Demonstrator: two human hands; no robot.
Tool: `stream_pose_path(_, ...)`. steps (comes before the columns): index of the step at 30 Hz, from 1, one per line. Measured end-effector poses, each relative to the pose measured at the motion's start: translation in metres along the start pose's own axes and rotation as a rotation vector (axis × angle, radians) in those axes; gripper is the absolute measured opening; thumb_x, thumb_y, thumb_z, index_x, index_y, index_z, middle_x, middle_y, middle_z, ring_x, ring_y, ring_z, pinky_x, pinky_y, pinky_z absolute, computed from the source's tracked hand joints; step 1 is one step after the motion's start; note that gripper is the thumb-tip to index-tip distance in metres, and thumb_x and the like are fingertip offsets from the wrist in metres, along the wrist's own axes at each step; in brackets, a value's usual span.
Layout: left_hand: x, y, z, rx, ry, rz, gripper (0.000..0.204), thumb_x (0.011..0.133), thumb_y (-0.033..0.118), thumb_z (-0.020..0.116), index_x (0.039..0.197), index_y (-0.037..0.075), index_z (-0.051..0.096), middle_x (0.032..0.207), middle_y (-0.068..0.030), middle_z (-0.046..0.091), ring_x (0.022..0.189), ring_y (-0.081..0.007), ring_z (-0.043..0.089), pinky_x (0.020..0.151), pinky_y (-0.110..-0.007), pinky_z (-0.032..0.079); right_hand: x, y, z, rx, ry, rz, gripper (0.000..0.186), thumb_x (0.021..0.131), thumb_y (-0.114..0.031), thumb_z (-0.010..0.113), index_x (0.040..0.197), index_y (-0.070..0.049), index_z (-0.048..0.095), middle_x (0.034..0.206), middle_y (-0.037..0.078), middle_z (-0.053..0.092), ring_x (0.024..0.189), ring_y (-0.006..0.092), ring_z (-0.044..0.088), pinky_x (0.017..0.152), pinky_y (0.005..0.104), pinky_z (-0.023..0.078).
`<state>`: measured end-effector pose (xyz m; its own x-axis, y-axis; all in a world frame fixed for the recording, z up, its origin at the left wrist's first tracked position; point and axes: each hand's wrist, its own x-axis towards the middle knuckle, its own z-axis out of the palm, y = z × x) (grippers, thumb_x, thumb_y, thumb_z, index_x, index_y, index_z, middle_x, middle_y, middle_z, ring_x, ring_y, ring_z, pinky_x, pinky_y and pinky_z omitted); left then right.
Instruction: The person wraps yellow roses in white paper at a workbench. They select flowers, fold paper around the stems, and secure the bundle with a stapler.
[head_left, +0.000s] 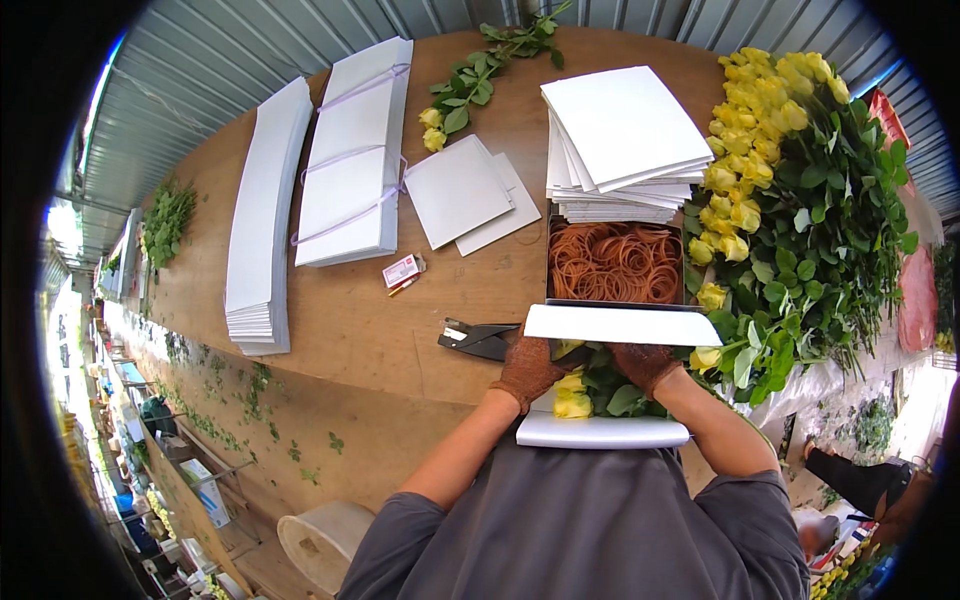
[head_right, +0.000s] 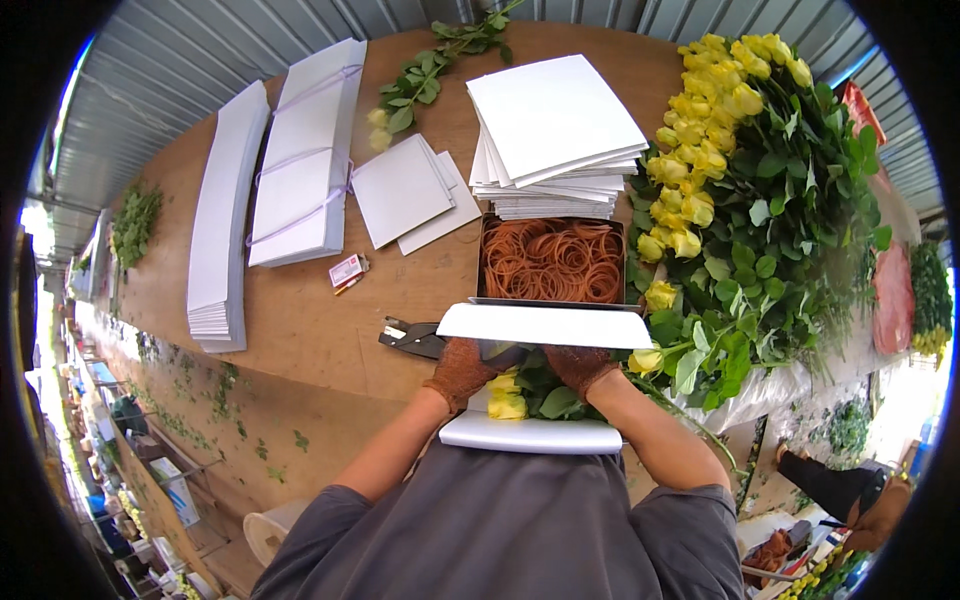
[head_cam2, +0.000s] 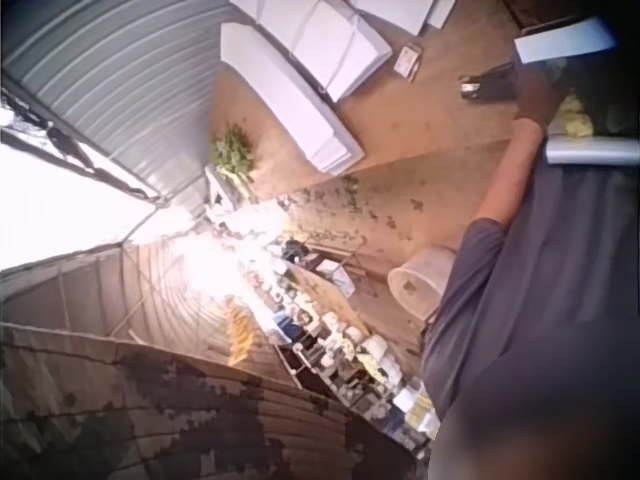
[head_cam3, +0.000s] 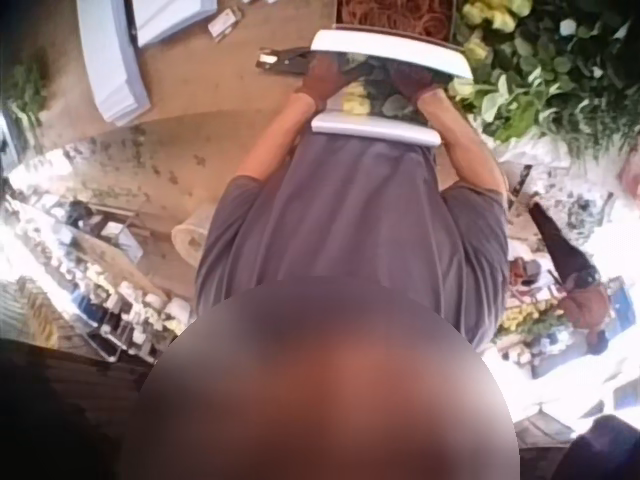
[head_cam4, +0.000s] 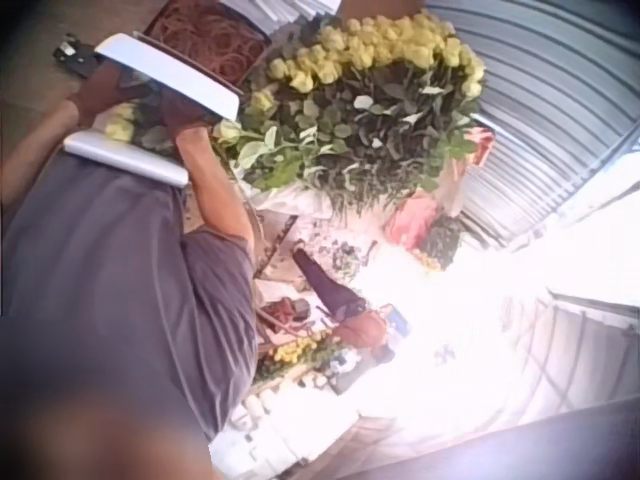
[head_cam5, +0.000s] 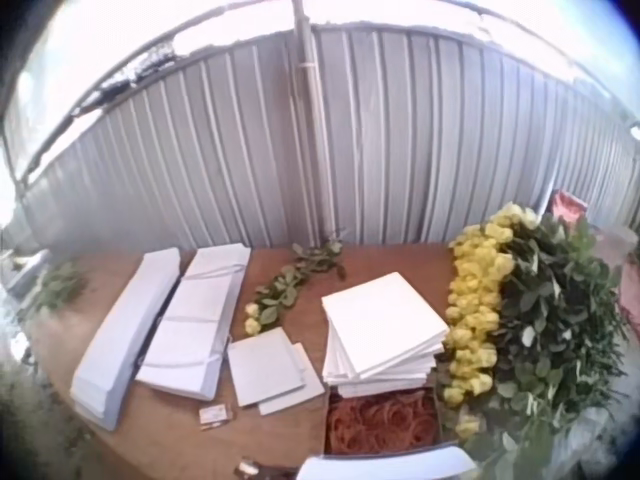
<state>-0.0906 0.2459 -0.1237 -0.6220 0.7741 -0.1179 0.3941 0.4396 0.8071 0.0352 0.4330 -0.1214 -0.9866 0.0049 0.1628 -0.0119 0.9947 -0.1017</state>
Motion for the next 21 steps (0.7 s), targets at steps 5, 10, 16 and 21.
stream_pose_path(5,-0.001,0.012,-0.01,0.107,-0.031,0.049,0.073,0.075,0.037,0.083,0.132,0.004,0.051,0.127,-0.0206,0.056,0.12,-0.0394,0.053,0.101,-0.046,0.044,0.005,-0.007,-0.005,0.054,0.048,-0.011,0.029,0.086,-0.015,0.056,0.112,-0.006,0.067,0.104,0.014,0.067,0.093,0.0313,0.065,0.083,0.045,0.052)
stream_pose_path(10,0.002,0.012,-0.008,0.163,-0.026,0.226,0.061,0.075,0.032,0.084,0.124,0.006,0.059,0.121,-0.0175,0.061,0.115,-0.0379,0.055,0.102,-0.048,0.04,-0.018,0.003,-0.018,0.184,-0.049,-0.027,0.029,0.085,-0.019,0.058,0.109,-0.005,0.068,0.098,0.018,0.067,0.091,0.0338,0.066,0.082,0.0454,0.052)
stream_pose_path(16,-0.006,0.015,-0.014,0.267,-0.089,0.007,0.067,0.074,0.032,0.084,0.129,0.004,0.058,0.131,-0.0242,0.053,0.122,-0.0383,0.051,0.106,-0.046,0.039,-0.027,0.065,-0.219,0.6,-0.142,0.085,0.048,0.083,-0.02,0.068,0.13,-0.01,0.059,0.109,0.015,0.065,0.104,0.0337,0.062,0.093,0.0437,0.05)
stream_pose_path(21,-0.002,0.003,-0.006,0.247,-0.095,0.21,0.045,0.079,0.026,0.078,0.116,0.003,0.065,0.111,-0.017,0.066,0.105,-0.0348,0.061,0.096,-0.043,0.044,-0.097,0.13,-0.186,-0.098,-0.367,0.342,0.044,0.079,-0.026,0.071,0.12,-0.015,0.064,0.107,0.011,0.064,0.106,0.0341,0.059,0.105,0.0484,0.038)
